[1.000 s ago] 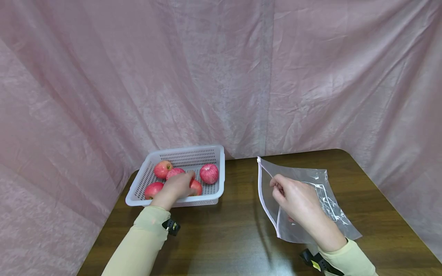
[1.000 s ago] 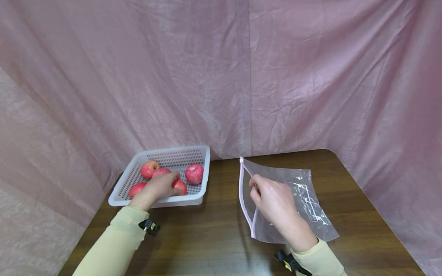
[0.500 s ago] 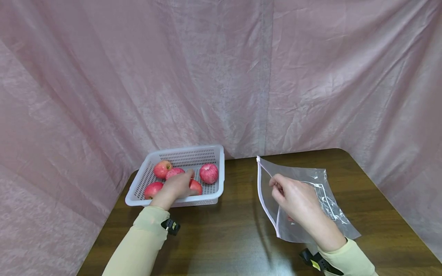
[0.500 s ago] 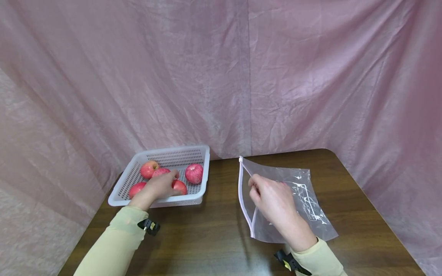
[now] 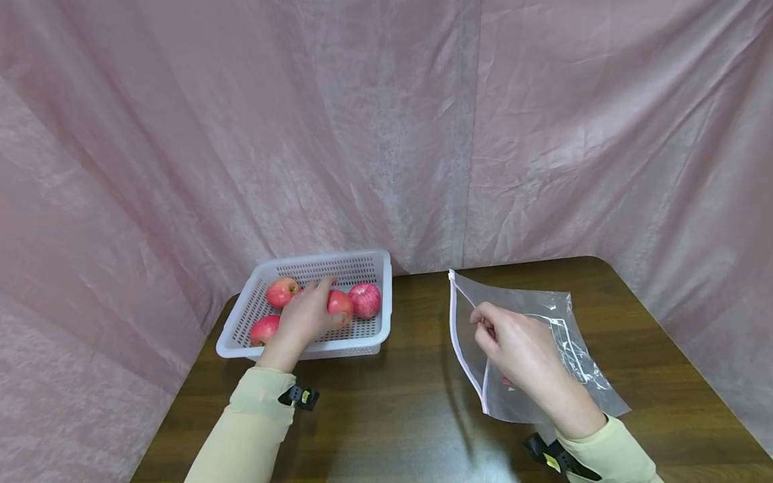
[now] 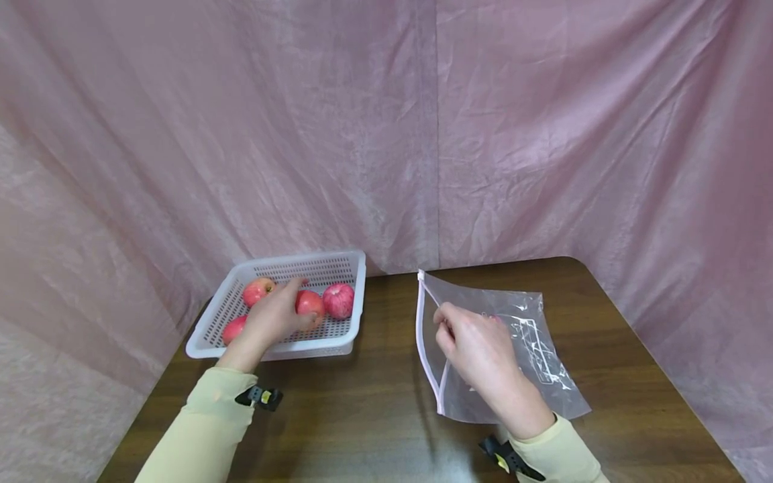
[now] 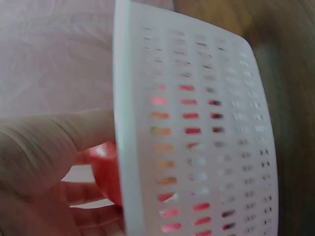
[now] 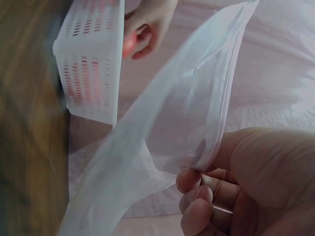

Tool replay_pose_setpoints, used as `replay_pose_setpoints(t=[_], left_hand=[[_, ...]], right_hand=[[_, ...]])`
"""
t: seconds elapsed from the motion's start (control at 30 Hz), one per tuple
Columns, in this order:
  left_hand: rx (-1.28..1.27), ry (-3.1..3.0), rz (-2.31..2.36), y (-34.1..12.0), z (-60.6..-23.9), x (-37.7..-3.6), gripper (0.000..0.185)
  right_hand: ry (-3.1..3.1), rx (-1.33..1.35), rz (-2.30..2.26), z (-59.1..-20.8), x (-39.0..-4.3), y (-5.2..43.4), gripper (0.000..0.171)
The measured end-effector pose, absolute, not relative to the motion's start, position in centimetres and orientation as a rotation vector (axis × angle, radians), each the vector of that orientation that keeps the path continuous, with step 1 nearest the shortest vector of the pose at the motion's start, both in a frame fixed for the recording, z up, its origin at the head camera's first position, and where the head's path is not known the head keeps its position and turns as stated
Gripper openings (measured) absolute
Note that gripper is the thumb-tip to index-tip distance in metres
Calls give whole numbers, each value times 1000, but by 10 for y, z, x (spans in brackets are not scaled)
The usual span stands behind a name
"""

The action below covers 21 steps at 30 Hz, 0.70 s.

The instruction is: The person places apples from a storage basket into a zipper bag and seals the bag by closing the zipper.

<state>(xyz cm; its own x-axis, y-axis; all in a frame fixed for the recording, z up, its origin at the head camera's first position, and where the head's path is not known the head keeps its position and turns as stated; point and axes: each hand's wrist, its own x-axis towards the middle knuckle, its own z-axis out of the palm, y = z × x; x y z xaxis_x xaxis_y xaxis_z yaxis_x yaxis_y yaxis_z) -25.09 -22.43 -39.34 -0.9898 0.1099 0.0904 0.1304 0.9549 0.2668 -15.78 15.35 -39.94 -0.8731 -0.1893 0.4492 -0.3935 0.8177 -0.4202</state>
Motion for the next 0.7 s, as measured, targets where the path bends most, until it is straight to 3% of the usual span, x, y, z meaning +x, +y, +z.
replay_pose_setpoints(t=[0.37, 0.7], left_hand=[[-188, -2803, -542, -210, -380, -236, 93], [-216, -2673, -718, -185, -373, -217, 85]], right_hand=[[-2610, 450, 708, -398, -155, 155, 19], [-2623, 450, 709, -396, -153, 157, 20]])
